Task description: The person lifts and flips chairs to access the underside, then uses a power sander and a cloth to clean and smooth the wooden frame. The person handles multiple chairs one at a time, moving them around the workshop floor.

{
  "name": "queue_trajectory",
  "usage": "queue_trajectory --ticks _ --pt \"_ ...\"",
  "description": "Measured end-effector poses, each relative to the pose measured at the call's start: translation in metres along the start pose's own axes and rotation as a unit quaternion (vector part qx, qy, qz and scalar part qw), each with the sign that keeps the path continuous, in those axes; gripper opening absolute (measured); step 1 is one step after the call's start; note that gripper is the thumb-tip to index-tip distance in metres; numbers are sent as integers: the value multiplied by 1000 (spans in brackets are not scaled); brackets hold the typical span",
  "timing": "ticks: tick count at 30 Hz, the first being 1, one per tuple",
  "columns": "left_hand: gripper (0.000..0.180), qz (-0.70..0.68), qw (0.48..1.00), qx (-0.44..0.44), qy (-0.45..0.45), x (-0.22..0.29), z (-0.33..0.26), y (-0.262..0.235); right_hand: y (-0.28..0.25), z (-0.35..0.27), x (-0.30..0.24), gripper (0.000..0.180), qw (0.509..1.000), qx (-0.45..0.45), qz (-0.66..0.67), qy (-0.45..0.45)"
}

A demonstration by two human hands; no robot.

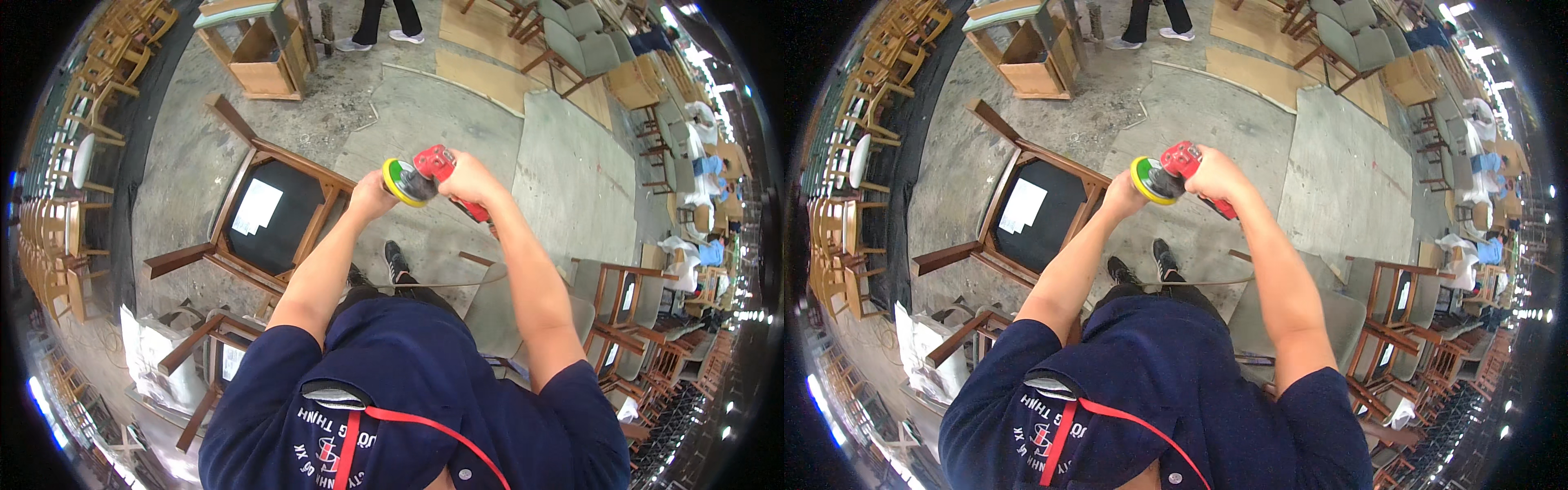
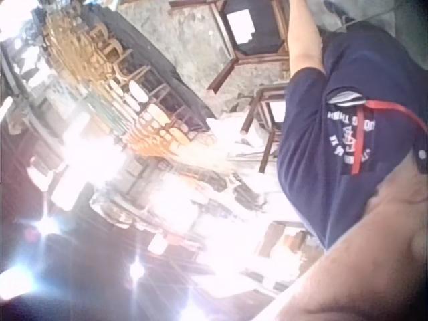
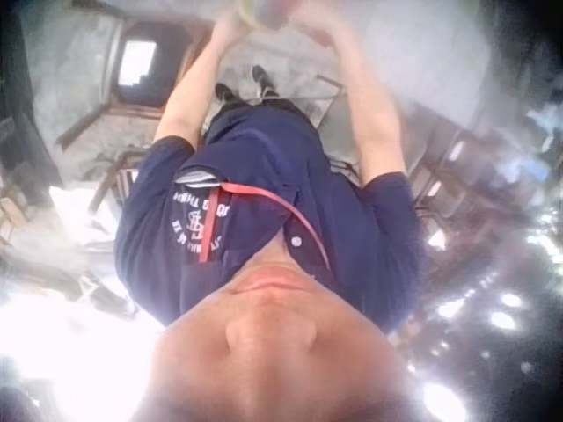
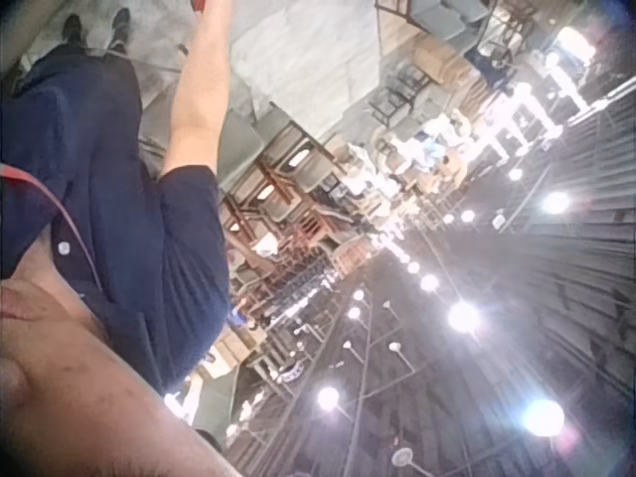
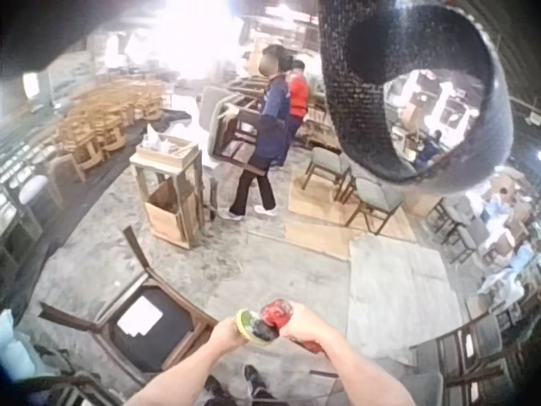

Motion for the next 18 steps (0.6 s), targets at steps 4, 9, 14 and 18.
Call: queue_trajectory --ticks 4,9,14,18 --pt "36 27 999 37 21 -25 4 -12 5 -22 -30 58 987 -143 -25 -74" --pt "36 -5 986 91 140 15 -18 -23 27 -73 -32 62 975 -73 192 -84" --pt "22 250 890 126 360 43 -63 -37 46 -80 -73 63 958 -27 232 -165" --pt "29 381 817 221 372 38 -104 -40 20 -90 -108 96 946 -51 265 -182"
Point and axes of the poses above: each hand's wrist, its own z-axis towards the middle knuckle, its own y-axis out of the palm, x = y × z, the point moved 7 cm from there along z, towards the middle knuckle, and after that the axes turned 4 degrees about -z, right-handed, at the moved point
